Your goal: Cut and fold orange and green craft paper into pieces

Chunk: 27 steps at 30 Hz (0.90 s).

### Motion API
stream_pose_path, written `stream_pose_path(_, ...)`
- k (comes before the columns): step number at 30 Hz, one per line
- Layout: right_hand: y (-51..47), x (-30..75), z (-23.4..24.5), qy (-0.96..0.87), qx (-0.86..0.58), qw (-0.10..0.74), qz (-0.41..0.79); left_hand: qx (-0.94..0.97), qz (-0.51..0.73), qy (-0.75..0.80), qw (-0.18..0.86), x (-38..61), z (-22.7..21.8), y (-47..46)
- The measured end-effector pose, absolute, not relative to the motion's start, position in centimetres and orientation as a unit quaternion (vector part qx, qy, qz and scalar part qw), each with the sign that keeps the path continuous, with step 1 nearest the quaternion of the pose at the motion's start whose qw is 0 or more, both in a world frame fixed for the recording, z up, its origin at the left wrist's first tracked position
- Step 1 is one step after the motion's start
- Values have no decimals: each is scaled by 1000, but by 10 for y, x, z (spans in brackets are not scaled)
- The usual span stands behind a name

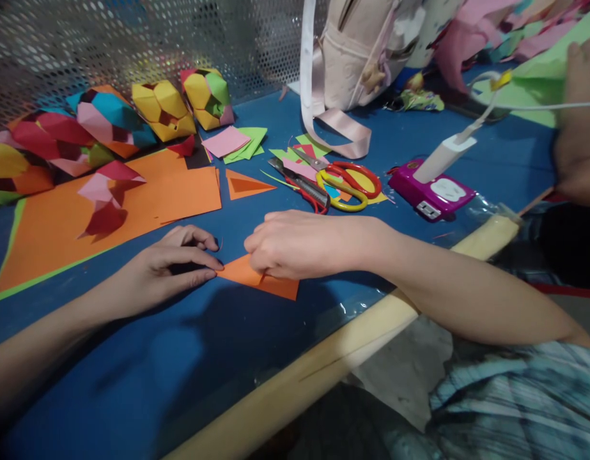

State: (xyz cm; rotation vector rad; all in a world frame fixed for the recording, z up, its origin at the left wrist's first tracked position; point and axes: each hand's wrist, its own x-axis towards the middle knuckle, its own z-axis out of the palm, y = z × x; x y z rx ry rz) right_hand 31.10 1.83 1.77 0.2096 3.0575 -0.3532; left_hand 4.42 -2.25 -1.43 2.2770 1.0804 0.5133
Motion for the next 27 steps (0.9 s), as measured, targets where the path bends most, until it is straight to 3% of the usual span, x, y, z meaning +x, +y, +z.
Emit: stream_pose_path(27, 15, 312, 23, 992, 69, 60, -85, 849, 177, 414, 276, 48, -11, -23)
